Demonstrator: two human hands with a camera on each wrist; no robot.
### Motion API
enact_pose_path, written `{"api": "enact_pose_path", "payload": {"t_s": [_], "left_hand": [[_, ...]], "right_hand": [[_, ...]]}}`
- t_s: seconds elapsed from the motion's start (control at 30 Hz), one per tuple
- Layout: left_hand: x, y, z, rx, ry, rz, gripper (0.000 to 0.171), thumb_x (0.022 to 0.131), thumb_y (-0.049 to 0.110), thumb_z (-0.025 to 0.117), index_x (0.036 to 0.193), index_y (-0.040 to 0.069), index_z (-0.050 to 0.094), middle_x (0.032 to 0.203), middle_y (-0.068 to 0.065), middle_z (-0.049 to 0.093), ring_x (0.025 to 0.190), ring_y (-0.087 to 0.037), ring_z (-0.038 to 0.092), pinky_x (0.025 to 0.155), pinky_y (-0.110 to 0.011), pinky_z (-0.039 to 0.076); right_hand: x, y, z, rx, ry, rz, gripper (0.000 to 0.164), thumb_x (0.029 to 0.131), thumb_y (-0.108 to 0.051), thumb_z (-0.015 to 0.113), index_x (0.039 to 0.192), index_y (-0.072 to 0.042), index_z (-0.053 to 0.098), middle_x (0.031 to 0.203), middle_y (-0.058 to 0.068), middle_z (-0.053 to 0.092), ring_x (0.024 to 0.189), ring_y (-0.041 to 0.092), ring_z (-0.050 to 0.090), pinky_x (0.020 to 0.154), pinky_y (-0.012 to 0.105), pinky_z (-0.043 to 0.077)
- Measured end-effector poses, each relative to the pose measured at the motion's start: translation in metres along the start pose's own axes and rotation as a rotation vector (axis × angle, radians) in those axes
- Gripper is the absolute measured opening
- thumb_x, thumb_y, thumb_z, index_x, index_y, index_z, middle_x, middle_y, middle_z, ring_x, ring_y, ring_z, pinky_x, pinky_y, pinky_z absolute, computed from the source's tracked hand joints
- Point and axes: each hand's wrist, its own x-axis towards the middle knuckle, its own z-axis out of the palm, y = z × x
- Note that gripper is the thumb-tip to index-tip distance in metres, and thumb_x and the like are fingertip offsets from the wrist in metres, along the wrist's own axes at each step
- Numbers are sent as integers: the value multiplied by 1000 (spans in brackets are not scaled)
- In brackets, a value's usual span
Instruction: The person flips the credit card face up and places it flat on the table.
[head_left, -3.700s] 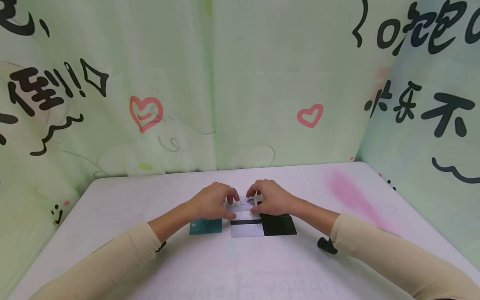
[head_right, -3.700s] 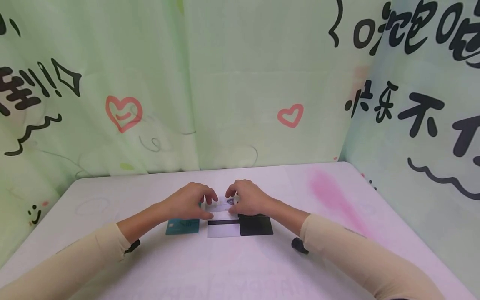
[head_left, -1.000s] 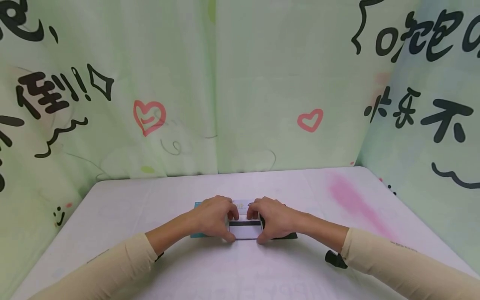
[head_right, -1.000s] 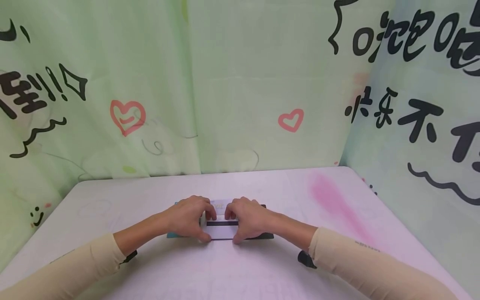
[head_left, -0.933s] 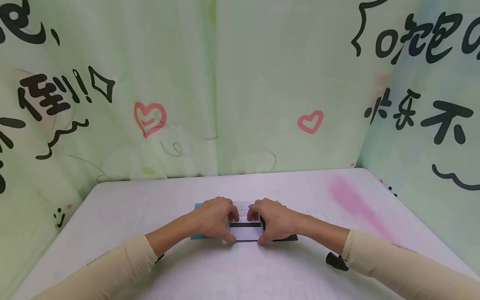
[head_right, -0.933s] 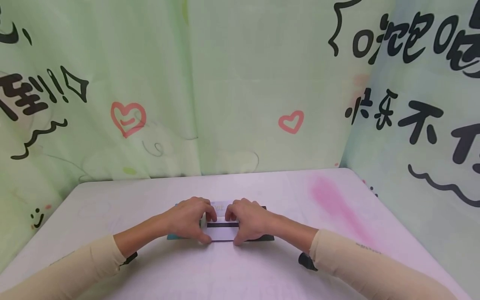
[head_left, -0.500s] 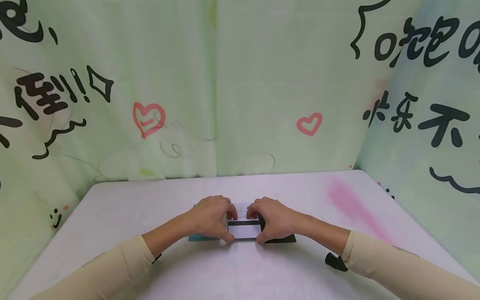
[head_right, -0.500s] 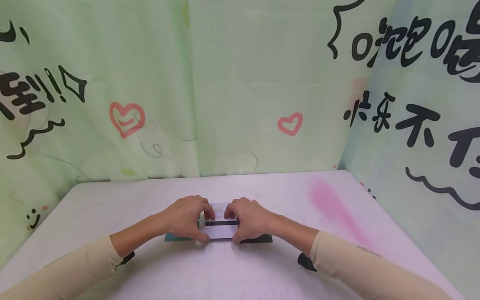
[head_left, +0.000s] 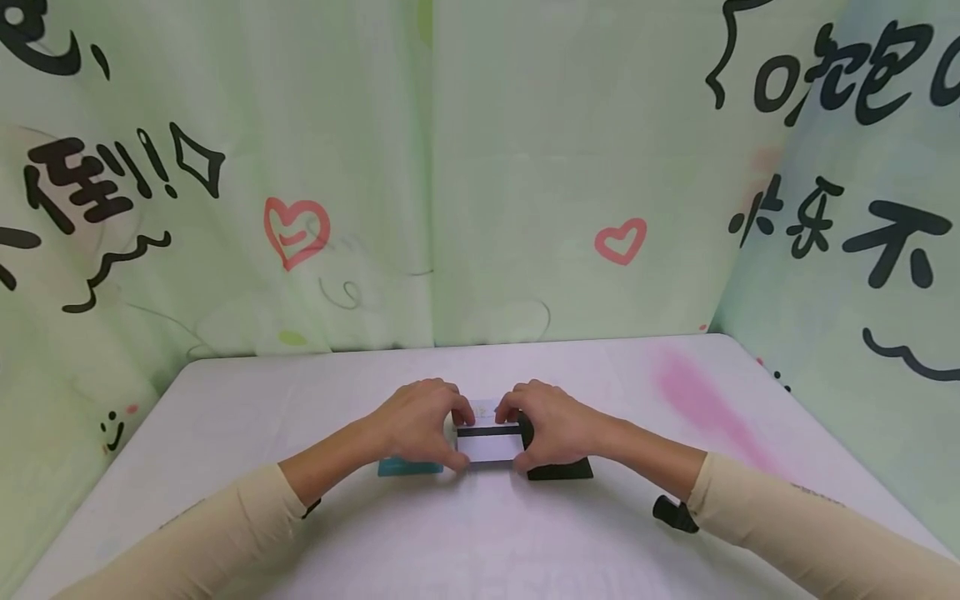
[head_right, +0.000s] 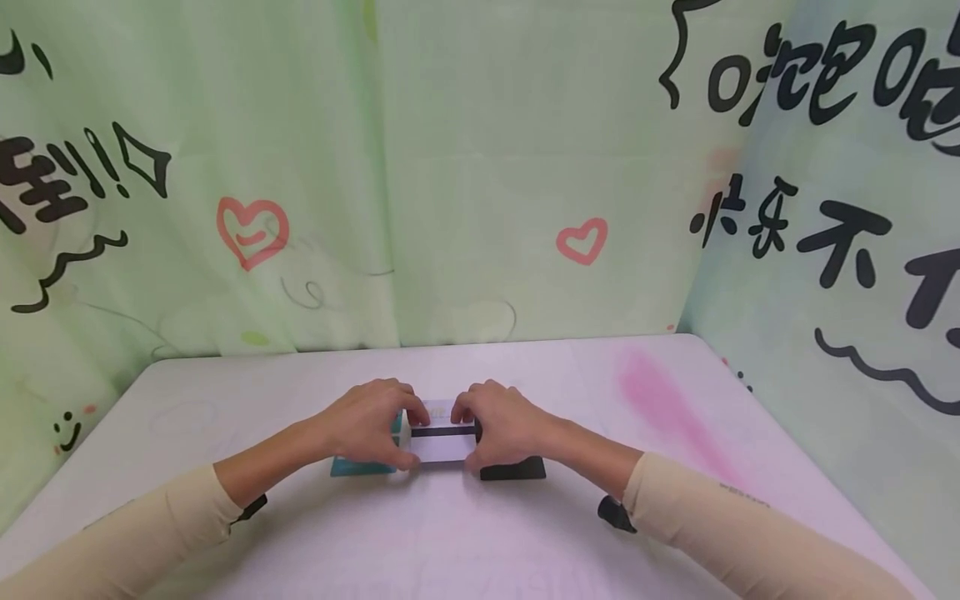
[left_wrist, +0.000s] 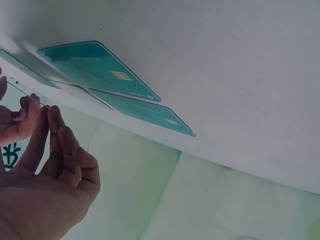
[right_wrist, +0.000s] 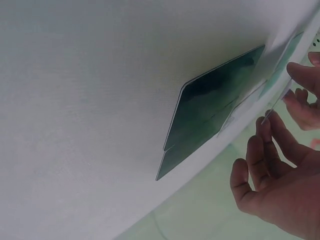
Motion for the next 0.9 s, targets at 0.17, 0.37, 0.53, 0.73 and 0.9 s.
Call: {"api": "enact_pose_path", "payload": {"t_s": [0.17,0.37,0.53,0.73,0.9], "left_hand": [[1,-3,1,2,18,-5,36,75,41,86,105,22,79,94,11,70,92,-11,56,79,-33,48],[0,-4,0,3,34,-4,37,75,42,85,105,23,80,94,11,70,91,-11,55,78,-33,48],[0,-3,-3,14,53,7,37,74,44,85,105,23,80,95,12,70,91,-10,56,77,-32,48],[0,-2,-6,-1,63,8,37,74,44,86,105,23,81,95,12,71,91,-10,55,76,-31,48],[2,0,-6,-19,80,13,37,75,43,87,105,23,81,96,12,72,91,-10,56,75,-30,48]], "right_hand": [[0,1,-1,-2,17,-12,48,70,-23,91,112,-13,71,102,-3,69,102,22,58,94,43,45],[0,1,-2,-6,23,-24,46,71,-23,89,112,-13,70,101,-4,68,99,21,57,89,38,45],[1,1,-5,-1,36,-33,45,70,-21,88,111,-13,71,101,-4,68,97,20,56,84,33,44],[2,1,-6,-5,38,-22,45,71,-21,88,112,-14,70,103,-4,67,96,17,54,84,32,44],[3,-1,-7,-7,39,-13,45,72,-22,88,113,-16,70,103,-5,66,96,14,52,83,32,44]]}}
